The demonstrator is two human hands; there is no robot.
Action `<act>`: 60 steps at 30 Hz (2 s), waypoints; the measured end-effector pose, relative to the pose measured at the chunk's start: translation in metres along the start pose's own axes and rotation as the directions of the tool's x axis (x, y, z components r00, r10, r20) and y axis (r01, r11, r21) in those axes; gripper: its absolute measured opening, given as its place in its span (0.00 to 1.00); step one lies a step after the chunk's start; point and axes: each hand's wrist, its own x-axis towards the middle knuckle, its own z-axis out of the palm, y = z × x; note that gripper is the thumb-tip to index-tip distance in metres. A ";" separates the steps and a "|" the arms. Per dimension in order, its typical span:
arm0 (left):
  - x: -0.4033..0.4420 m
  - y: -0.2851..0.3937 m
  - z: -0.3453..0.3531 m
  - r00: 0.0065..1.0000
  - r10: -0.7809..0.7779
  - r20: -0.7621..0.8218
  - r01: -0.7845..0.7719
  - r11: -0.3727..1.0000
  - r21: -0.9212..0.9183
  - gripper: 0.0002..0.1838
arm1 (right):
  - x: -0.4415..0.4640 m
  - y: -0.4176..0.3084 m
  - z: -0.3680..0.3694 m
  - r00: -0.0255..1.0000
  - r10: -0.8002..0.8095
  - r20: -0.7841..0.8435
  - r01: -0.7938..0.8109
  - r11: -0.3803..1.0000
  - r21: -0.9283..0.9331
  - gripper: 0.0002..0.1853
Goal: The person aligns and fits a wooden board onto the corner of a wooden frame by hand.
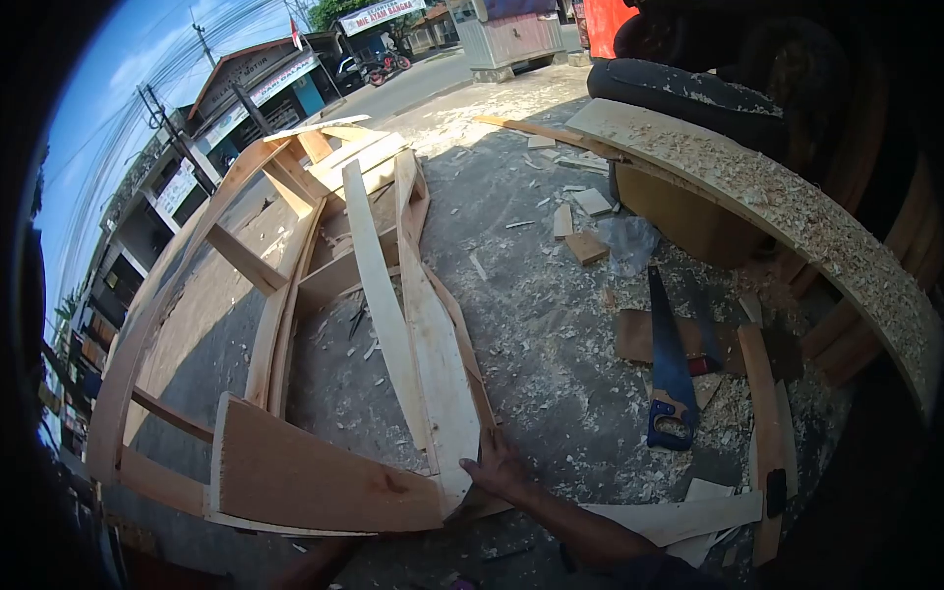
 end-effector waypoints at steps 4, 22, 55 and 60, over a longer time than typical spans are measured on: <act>-0.007 -0.003 -0.005 1.000 0.011 0.021 -0.011 1.000 -0.009 0.34 | -0.032 -0.042 -0.015 0.746 -0.655 0.119 0.627 0.751 0.205 0.52; -0.032 -0.016 -0.006 0.995 0.034 0.096 -0.019 0.989 -0.148 0.33 | -0.027 -0.037 0.014 0.626 -0.752 0.207 0.687 0.657 0.310 0.69; -0.029 -0.032 0.023 0.992 0.062 0.108 -0.016 0.922 -0.387 0.31 | -0.031 -0.038 0.023 0.672 -0.726 0.146 0.704 0.687 0.180 0.71; -0.027 -0.038 0.029 0.992 0.071 0.108 -0.017 0.899 -0.437 0.30 | -0.029 -0.037 0.022 0.665 -0.729 0.163 0.695 0.683 0.222 0.72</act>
